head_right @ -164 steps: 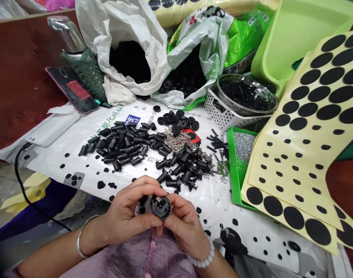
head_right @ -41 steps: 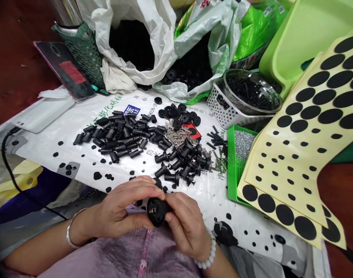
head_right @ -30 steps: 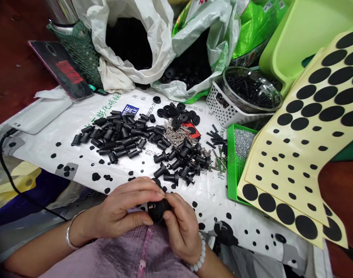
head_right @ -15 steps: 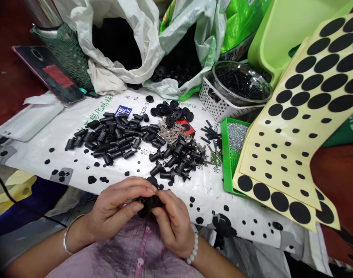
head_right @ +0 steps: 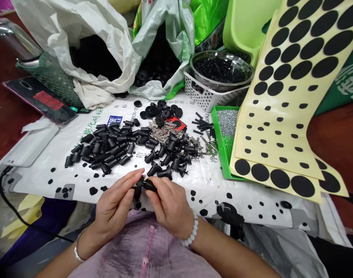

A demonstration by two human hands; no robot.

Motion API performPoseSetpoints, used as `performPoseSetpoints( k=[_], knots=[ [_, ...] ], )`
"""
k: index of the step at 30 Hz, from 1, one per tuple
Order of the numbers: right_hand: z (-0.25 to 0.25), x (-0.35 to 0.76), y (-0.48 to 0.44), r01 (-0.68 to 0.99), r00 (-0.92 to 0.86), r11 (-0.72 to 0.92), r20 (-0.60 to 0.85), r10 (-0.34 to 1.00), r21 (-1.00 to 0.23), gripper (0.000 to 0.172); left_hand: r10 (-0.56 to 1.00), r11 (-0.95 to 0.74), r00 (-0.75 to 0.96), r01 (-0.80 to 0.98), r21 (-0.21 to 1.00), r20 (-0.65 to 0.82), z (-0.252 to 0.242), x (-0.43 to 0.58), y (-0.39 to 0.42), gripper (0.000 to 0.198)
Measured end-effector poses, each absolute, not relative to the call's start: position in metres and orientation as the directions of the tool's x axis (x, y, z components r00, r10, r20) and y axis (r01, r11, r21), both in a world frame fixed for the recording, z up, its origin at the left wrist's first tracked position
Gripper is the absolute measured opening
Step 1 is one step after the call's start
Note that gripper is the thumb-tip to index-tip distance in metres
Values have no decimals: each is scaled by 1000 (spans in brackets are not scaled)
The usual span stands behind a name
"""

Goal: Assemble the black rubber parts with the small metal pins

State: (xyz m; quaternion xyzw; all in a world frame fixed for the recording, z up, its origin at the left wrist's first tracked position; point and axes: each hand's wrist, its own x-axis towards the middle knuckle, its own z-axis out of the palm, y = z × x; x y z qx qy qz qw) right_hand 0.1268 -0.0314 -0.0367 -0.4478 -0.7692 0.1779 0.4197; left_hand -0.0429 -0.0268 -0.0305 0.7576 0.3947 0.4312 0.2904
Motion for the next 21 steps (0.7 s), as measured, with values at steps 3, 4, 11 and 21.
performPoseSetpoints(
  k=[3, 4, 11, 21],
  knots=[
    [-36, 128, -28, 558, -260, 530, 472, 842, -638, 22, 861, -492, 314, 316, 811, 401, -33, -40, -28, 48],
    [-36, 128, -27, 565, -263, 527, 466, 845, -635, 22, 878, -465, 286, 314, 828, 384, -35, -38, -28, 47],
    [-35, 124, -23, 632, -279, 488, 411, 868, -602, 23, 989, -139, 90, 255, 957, 120, -42, -28, -30, 37],
    [-35, 120, -21, 715, -304, 502, 430, 850, -487, 29, 993, -119, 47, 218, 969, 111, -50, -26, -28, 35]
  ],
)
